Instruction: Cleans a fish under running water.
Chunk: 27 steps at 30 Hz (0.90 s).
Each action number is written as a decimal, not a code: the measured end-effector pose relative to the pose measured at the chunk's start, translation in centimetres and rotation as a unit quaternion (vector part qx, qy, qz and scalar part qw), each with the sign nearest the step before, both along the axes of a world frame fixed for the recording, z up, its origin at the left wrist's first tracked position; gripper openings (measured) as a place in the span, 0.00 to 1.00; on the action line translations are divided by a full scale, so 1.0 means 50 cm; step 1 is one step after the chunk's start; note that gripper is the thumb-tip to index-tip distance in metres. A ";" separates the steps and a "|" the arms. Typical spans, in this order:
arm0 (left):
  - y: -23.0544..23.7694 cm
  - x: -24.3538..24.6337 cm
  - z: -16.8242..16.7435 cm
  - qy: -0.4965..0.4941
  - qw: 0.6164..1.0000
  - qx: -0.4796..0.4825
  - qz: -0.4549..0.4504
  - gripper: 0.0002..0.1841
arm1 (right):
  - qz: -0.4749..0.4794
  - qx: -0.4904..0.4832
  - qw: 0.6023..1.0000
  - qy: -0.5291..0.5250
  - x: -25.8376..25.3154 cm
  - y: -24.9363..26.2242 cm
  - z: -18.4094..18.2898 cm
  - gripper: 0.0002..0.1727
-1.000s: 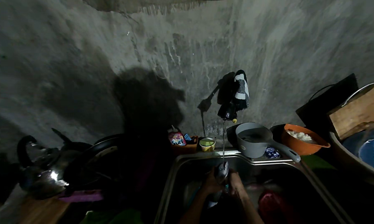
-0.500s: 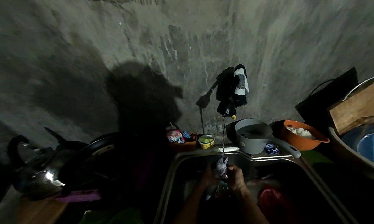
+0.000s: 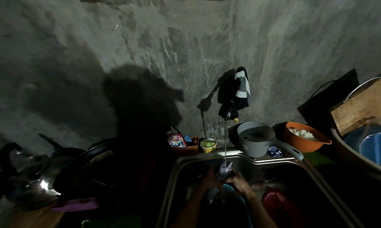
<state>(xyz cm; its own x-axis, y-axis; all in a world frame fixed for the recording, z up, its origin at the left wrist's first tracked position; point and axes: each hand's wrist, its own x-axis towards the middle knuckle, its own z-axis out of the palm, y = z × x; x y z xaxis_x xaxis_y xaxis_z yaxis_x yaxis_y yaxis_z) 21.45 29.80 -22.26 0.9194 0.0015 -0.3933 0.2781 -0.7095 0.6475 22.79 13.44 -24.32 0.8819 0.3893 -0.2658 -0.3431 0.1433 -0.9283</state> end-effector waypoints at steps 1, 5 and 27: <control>0.002 0.001 -0.002 -0.003 1.000 -0.003 0.000 0.56 | 0.005 -0.011 1.000 -0.013 0.001 0.000 -0.003 0.28; 0.005 0.002 -0.008 -0.023 0.999 -0.023 0.004 0.56 | -0.004 -0.033 0.998 -0.045 -0.002 0.003 0.002 0.25; -0.058 -0.028 0.060 0.016 0.987 0.159 -0.018 0.47 | -0.075 -0.296 0.950 0.064 -0.005 0.034 0.056 0.22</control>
<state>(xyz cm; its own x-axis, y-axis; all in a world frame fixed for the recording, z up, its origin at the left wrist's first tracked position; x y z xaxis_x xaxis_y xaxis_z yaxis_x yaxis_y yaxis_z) 20.07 26.90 -19.26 0.9081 0.0979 -0.4071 0.2665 -0.8850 0.3817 22.53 15.16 -21.54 0.8609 0.0110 -0.5087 -0.4761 -0.3355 -0.8129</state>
